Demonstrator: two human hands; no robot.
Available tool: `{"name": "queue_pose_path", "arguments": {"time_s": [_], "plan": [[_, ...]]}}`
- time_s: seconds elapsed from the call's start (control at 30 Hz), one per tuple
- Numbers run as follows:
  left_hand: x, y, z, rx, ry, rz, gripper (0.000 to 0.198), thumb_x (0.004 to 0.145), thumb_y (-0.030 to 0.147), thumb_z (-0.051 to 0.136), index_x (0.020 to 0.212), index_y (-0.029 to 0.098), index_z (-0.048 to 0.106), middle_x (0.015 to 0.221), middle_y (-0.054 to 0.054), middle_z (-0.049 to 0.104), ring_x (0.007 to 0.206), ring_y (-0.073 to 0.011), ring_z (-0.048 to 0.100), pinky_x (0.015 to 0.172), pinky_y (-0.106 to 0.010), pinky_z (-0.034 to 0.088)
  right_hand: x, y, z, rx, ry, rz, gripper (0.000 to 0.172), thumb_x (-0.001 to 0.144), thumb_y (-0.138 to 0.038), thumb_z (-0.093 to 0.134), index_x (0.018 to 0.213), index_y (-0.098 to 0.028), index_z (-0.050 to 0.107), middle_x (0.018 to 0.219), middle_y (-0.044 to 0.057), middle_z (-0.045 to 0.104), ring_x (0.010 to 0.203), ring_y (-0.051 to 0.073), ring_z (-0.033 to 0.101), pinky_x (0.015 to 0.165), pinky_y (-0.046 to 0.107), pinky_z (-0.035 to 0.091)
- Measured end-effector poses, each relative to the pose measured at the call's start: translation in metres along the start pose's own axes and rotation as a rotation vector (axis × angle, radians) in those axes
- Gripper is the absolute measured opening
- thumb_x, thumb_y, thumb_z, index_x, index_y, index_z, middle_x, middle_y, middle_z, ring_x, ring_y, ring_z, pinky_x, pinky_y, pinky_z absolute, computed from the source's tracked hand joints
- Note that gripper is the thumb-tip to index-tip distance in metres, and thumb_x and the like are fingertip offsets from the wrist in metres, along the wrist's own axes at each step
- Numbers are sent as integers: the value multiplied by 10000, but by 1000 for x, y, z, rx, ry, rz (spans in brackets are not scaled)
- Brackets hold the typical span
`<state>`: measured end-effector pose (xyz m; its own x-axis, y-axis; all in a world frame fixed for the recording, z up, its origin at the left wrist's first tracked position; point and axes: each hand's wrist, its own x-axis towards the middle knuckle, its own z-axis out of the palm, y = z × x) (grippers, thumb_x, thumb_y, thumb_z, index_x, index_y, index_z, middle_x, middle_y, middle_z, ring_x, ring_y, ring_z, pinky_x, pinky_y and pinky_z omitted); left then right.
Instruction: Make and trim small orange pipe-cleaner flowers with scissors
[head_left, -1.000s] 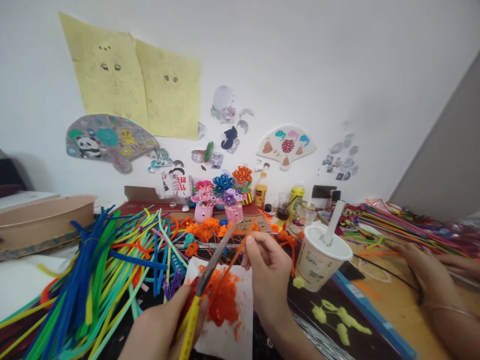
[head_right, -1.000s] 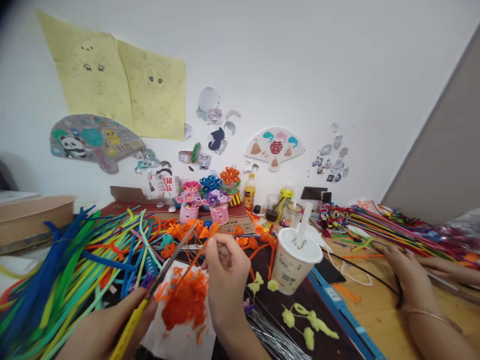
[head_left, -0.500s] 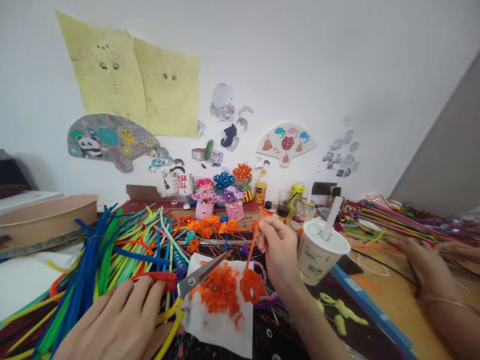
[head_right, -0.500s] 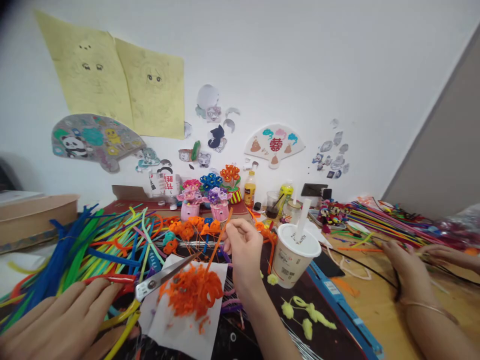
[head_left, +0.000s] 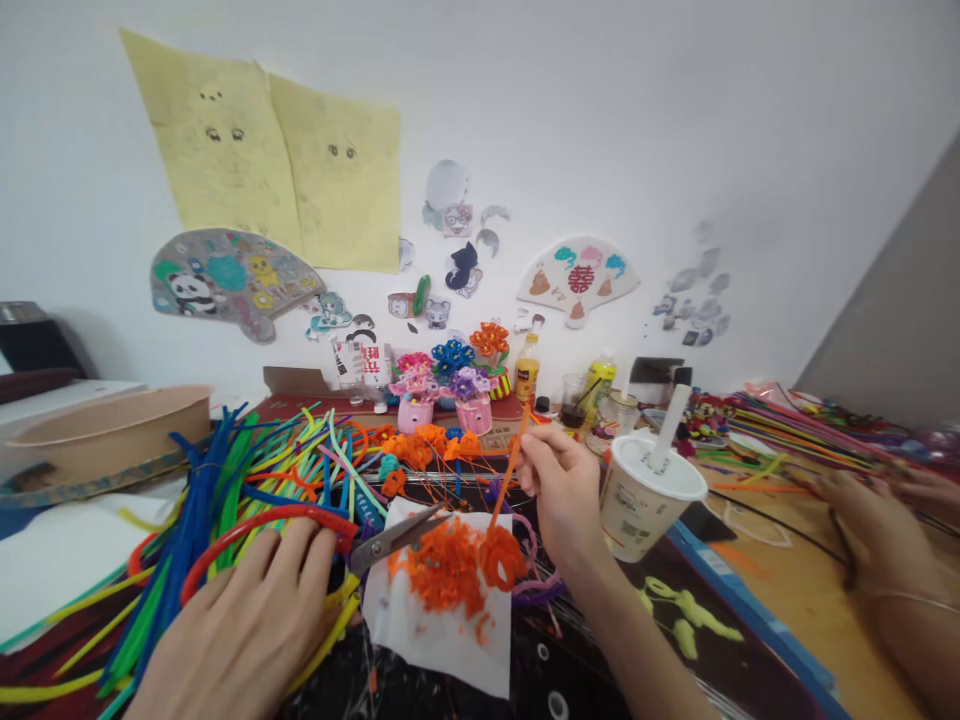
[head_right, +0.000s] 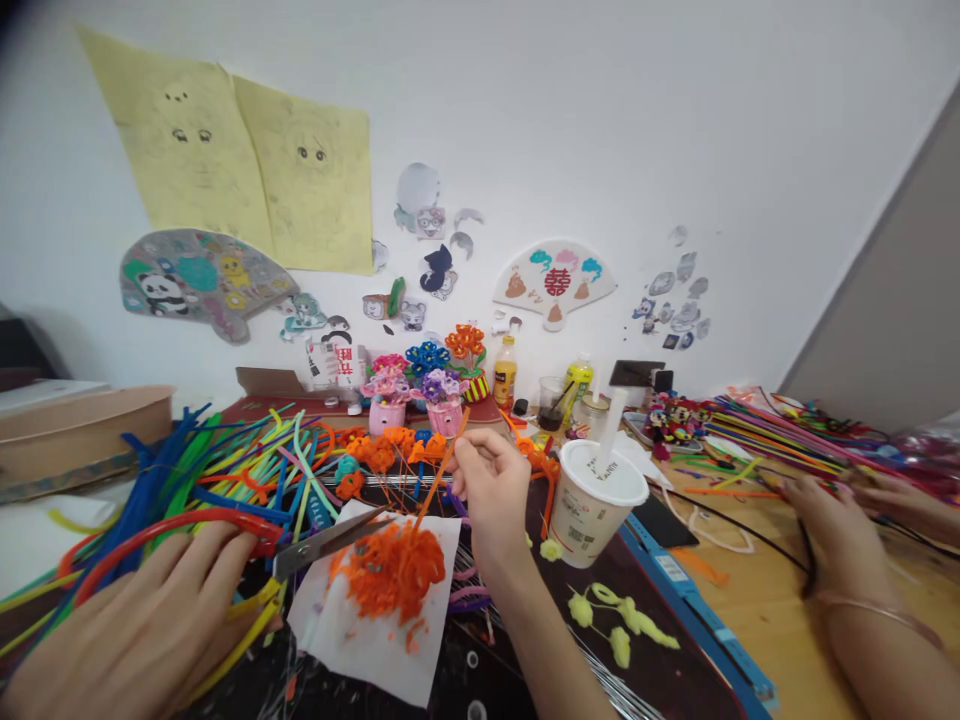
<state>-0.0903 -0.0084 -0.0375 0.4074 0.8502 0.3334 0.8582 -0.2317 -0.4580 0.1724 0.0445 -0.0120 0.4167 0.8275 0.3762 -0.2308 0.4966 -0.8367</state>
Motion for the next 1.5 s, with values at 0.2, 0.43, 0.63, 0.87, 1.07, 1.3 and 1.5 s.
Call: {"name": "queue_pose_path", "arguments": {"time_s": [0.2,0.43,0.63,0.87,1.07,1.3,1.5], "plan": [[-9,-11,23,-105,304,102,566,814,26,325,1274,242,575,1322,-105,575,1237,-385,476,992,-575,353,0,0,3,-6,-18,56,147,671,-263,674,612,-151,600,416,-71,519,328,46,405,346,160,284],[-11,-24,24,-215,552,166,679,845,85,348,1449,386,273,1260,5,642,1051,-249,626,935,-397,382,-3,-1,6,-25,-65,90,140,644,-256,671,593,-151,594,423,-54,557,309,41,406,330,154,287],[-8,-36,16,-210,601,260,767,813,16,289,1485,362,163,1181,19,692,1015,-230,651,926,-372,379,-1,2,5,-39,-78,94,139,660,-255,669,601,-151,599,413,-63,540,310,35,395,336,149,281],[-16,-42,25,-240,565,217,739,786,7,292,1419,383,349,1254,29,651,1072,-227,630,930,-392,393,-2,3,3,-78,-91,83,159,664,-266,674,591,-154,588,434,-54,549,322,40,404,341,156,281],[10,-32,-11,-239,206,-166,408,777,245,393,1101,170,629,993,-133,715,942,-359,638,818,-502,444,-4,3,6,-122,-149,106,160,673,-279,665,611,-155,585,423,-59,528,325,49,398,348,162,297],[70,32,-40,-1321,-60,-293,207,743,426,548,727,219,532,678,-25,670,628,-220,646,551,-283,455,-15,4,10,-268,-226,39,159,726,-267,636,631,-164,562,471,-66,503,371,58,435,381,166,328],[92,74,-44,-1680,78,-219,174,636,241,711,725,199,568,668,7,661,613,-173,629,582,-264,500,-18,3,12,-246,-185,30,151,730,-279,636,652,-164,579,505,-49,540,402,83,500,403,185,401]]}}
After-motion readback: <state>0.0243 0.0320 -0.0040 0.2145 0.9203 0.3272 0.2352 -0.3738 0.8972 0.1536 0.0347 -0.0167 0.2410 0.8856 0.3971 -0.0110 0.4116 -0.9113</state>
